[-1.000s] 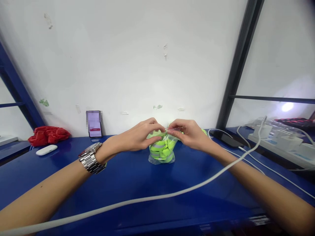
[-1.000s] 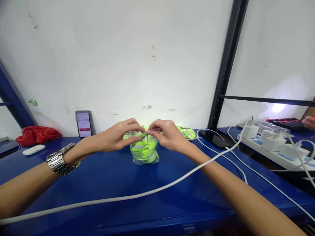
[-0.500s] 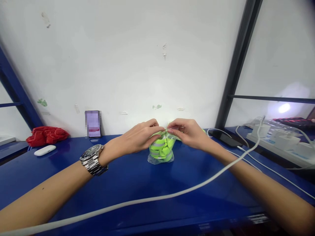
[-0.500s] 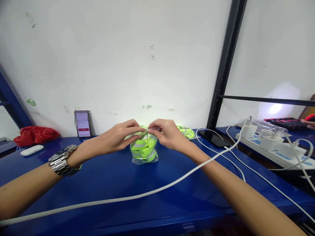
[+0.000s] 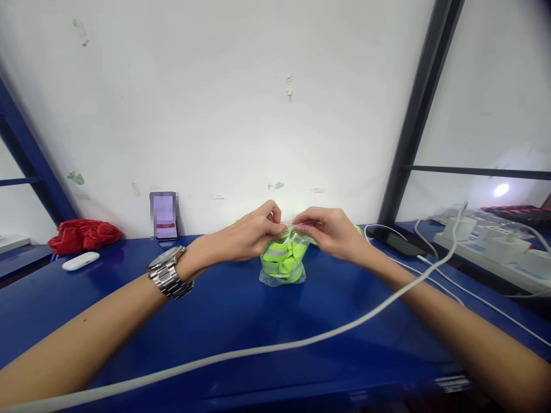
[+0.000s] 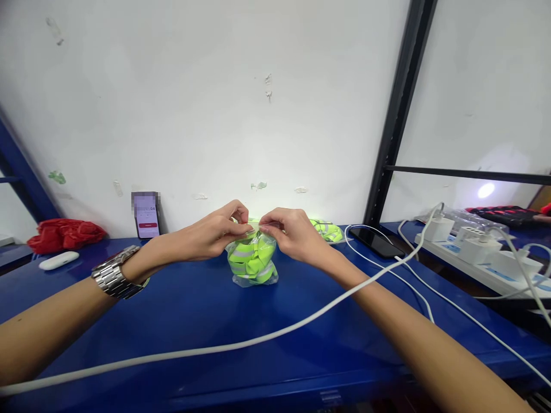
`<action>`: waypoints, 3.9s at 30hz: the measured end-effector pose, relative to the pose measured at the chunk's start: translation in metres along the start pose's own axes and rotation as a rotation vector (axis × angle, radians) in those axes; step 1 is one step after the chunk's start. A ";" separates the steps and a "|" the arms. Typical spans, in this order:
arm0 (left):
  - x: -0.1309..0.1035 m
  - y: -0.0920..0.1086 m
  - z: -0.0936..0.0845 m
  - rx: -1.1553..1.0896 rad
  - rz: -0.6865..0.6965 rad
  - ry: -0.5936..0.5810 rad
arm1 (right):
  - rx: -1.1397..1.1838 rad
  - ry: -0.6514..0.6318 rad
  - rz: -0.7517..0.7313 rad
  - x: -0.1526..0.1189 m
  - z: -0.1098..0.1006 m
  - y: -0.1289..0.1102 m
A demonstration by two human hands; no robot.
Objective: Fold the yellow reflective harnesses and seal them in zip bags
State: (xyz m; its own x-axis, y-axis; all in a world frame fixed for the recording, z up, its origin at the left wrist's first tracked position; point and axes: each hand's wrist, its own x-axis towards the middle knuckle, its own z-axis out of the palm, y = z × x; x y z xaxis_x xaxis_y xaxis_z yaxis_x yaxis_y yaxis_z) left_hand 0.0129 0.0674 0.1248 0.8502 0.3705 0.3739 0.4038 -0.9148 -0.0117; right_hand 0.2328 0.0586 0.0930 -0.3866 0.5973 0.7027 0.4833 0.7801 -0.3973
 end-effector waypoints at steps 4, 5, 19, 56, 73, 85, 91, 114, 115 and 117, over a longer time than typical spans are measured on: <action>0.005 -0.001 -0.003 -0.024 -0.012 -0.038 | -0.040 -0.015 0.003 0.000 -0.001 -0.002; 0.005 -0.002 -0.002 -0.030 -0.017 -0.030 | -0.052 -0.018 0.003 0.000 -0.002 -0.002; 0.002 -0.003 0.003 -0.041 -0.109 0.140 | -0.190 -0.020 -0.049 0.000 -0.004 -0.001; 0.011 0.001 -0.009 -0.008 -0.068 0.023 | -0.126 -0.061 -0.049 0.003 -0.002 -0.011; 0.011 0.002 -0.001 0.037 -0.046 0.075 | -0.057 -0.016 0.068 0.004 0.004 -0.012; 0.012 0.007 0.001 0.055 -0.020 0.103 | -0.053 0.021 0.061 0.004 0.004 -0.017; 0.014 0.007 0.000 0.048 -0.041 0.069 | -0.094 0.031 0.116 0.005 0.005 -0.016; 0.004 -0.003 0.002 0.133 -0.085 0.073 | -0.221 0.049 0.144 0.005 0.000 -0.010; 0.002 -0.003 0.002 0.147 -0.093 0.067 | -0.238 0.057 0.149 0.004 0.000 -0.010; 0.000 -0.003 0.002 0.188 -0.099 0.055 | -0.285 0.079 0.152 0.004 0.003 -0.010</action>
State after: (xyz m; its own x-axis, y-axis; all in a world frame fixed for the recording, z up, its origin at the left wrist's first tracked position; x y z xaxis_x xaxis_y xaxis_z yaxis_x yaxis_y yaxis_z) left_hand 0.0125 0.0703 0.1224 0.7857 0.4428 0.4320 0.5445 -0.8264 -0.1431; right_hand 0.2239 0.0535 0.0984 -0.2365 0.6780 0.6960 0.7351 0.5932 -0.3281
